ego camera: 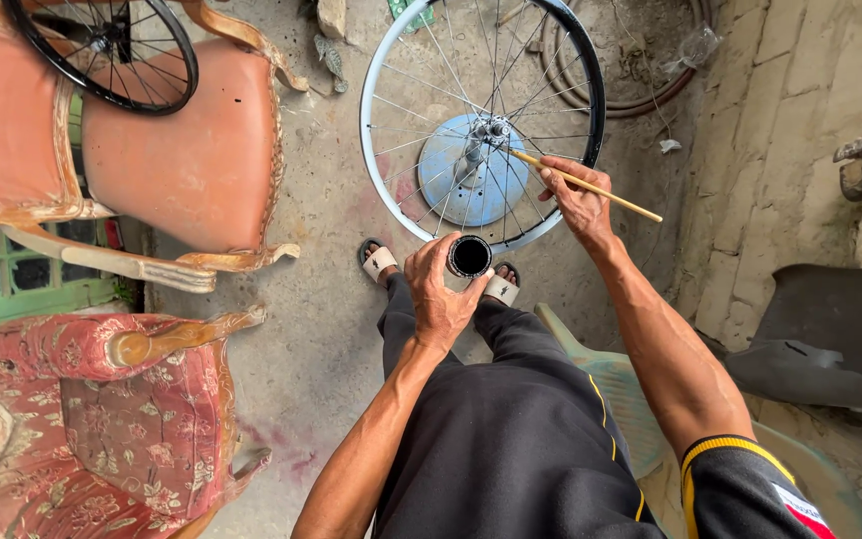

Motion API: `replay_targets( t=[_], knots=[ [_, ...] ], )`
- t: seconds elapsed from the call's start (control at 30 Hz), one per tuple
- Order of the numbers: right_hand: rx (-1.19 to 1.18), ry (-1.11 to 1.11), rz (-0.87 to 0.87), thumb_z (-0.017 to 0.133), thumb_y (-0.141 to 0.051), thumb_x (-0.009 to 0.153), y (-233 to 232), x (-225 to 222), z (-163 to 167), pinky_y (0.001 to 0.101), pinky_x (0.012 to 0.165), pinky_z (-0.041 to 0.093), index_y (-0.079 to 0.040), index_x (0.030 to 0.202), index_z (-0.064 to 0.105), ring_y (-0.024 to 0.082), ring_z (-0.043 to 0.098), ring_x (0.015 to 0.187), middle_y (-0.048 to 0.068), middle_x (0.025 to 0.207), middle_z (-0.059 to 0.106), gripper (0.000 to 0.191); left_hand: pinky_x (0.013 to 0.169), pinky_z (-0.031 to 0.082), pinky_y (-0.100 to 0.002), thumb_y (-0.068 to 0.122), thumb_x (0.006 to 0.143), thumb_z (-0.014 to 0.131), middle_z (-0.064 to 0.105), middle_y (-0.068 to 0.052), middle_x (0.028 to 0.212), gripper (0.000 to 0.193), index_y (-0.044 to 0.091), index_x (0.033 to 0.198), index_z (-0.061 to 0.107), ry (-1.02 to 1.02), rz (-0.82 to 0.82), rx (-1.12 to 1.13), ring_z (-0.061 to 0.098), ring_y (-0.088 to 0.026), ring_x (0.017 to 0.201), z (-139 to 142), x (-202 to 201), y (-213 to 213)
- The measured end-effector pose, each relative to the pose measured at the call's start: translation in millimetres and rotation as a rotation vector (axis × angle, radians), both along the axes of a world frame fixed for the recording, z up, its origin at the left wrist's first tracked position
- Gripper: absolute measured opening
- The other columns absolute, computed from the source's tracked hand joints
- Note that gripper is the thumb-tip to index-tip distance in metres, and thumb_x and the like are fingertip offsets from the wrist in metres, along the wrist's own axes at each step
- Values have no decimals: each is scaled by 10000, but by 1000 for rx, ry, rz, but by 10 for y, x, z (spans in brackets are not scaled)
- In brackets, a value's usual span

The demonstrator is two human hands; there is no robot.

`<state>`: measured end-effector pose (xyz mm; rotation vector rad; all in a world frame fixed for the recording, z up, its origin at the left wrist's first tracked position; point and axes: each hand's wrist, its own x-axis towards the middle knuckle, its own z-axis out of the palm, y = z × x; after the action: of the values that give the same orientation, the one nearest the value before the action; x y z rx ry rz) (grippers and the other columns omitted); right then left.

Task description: The person holds a small open can of black paint in one hand and a long-handled brush in the other, applying black paint to the rim of a bicycle wheel that rests on a blue stand on the ground. They work the brush around the rim section by section, dipping the brush into the can as they cover the rim surface.

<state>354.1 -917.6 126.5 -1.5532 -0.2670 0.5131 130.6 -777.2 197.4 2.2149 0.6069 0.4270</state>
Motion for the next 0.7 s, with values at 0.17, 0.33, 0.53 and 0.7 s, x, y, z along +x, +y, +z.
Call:
replay_targets(
  t=[0.17, 0.33, 0.53, 0.7],
  knots=[
    [-70, -110, 39, 692, -135, 1026, -29, 52, 94, 258, 700, 645, 41, 1209, 725, 124, 734, 811, 118, 1009, 768, 256, 1135, 343, -452, 275, 761, 912, 609, -74, 1319, 708, 105, 1365, 586, -25, 5, 6, 507, -256, 1282, 1, -18, 31],
    [-162, -146, 73, 697, -137, 1019, 6, 49, 150, 269, 646, 602, 52, 1182, 736, 140, 709, 737, 121, 895, 743, 253, 1144, 333, -454, 295, 754, 918, 614, -67, 1300, 711, 110, 1357, 590, -25, 9, 5, 520, -241, 1265, 1, 13, 31],
    [-220, -208, 98, 682, -150, 1012, -62, 99, 205, 265, 651, 615, 41, 1153, 747, 141, 732, 747, 104, 888, 752, 247, 1135, 340, -449, 293, 760, 919, 610, -72, 1300, 711, 106, 1361, 588, -28, 12, -5, 519, -247, 1262, -4, 29, 43],
    [-290, -163, 120, 693, -162, 984, -89, 125, 219, 274, 629, 608, 25, 1129, 755, 139, 733, 725, 99, 859, 754, 244, 1139, 345, -453, 287, 755, 914, 615, -68, 1298, 714, 106, 1364, 586, -33, 2, 7, 523, -248, 1270, -13, 54, 30]
  ],
)
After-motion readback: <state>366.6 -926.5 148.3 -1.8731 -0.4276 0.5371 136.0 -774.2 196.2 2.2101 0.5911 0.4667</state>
